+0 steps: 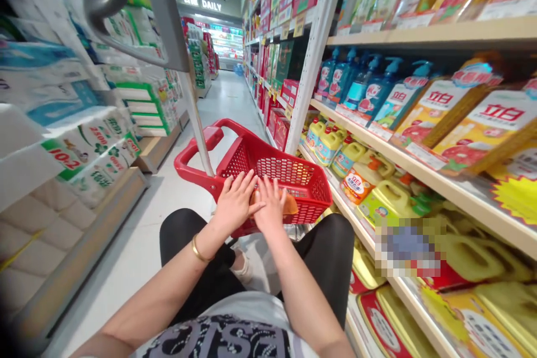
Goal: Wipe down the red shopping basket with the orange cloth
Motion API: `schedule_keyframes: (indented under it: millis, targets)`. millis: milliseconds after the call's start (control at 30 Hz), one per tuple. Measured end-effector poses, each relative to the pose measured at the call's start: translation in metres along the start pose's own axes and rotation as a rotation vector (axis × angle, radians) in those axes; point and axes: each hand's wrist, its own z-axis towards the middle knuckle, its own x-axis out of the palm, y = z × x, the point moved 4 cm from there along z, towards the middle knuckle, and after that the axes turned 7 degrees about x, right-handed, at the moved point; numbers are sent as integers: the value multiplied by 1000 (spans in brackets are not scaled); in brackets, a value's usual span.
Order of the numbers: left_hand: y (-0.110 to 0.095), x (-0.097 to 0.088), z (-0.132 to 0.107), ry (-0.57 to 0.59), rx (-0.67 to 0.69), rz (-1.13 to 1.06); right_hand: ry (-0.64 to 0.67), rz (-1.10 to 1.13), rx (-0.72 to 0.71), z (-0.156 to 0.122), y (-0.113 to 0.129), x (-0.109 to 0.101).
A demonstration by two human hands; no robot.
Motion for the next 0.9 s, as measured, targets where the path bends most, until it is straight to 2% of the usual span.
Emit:
schedule_keyframes:
  millis: [67,133,200,300,367,400,433,500,633,733,800,867,900]
  targets:
    - [0,-2,0,-4,-2,-4,29,13,-54,3,6,-1]
    - [0,-3,-2,-8,4,-7,49,17,-66,6,-10,-5]
    - [-1,-3,-3,-21,10,-10,19,1,2,8,-43,-11]
    - [-1,-1,-5,-54,7,-24,-129,-26,208,7,-101,-20]
    - [0,1,-4,-65,1,-36,-201,-23,306,5,-126,-22]
    - [0,2,-4,-65,-3,-39,-213,-17,336,5,-131,-21]
    - [0,3,-4,-60,-7,-39,-210,-9,352,5,-131,-20]
    - [0,4,-3,-44,-17,-28,-184,8,326,5,-114,-14]
    - [-1,3,-2,-18,-18,-6,-89,29,77,8,-46,-3]
    - [-1,1,-1,-15,-5,6,-25,24,-18,11,-19,-5]
    - [-1,-1,-1,-5,2,19,11,17,-50,12,-27,-9]
    - [-2,-1,-1,7,1,26,16,-13,-19,10,-56,-15]
    - [-2,-1,-1,11,0,24,0,-36,39,9,-77,-19]
